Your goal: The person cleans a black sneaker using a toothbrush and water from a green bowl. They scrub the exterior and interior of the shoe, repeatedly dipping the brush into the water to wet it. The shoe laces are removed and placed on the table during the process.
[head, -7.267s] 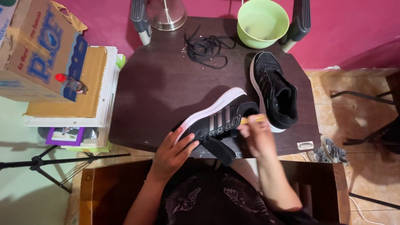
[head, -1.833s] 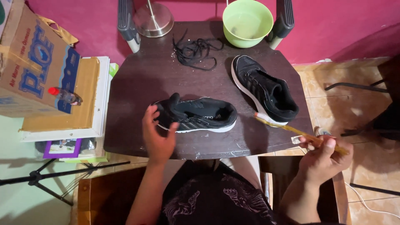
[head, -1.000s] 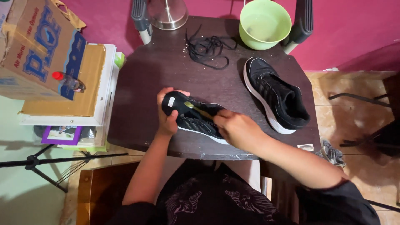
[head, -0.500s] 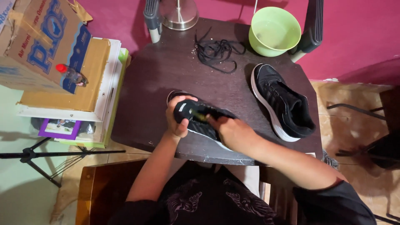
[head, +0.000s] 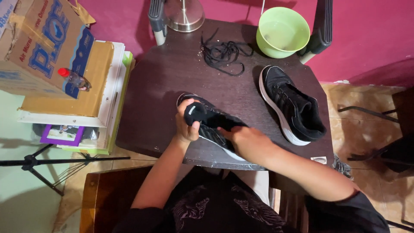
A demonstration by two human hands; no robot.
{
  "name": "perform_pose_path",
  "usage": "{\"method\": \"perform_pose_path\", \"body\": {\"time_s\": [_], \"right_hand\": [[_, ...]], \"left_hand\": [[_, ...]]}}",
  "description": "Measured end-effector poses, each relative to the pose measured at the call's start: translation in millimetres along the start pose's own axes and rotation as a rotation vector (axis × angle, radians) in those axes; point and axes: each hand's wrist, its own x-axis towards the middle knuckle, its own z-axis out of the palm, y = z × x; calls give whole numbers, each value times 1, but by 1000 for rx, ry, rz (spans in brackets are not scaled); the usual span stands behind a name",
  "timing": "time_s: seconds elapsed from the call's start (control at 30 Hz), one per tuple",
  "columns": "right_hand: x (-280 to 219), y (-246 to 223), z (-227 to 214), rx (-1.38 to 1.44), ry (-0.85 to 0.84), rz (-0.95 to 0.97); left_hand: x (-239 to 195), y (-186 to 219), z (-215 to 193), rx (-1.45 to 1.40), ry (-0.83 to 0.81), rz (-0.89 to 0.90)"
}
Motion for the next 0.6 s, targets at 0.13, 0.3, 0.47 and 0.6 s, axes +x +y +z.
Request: {"method": "perform_pose_path", "body": {"time_s": [0.13,0.3,0.47,0.6], "right_hand": [[3,18,29,-187,142,167],[-6,16,10,-198,160,200],[-21,-1,-7,-193,69,157],[-37,-14,-16,-284,25,72]], "left_hand": [[-4,-4,0,29,-9,-45],[-4,0,2,159,-11,-53],[-9,-4,5,212,-27,-39],[-8,3,3,273,-38,-31]]}}
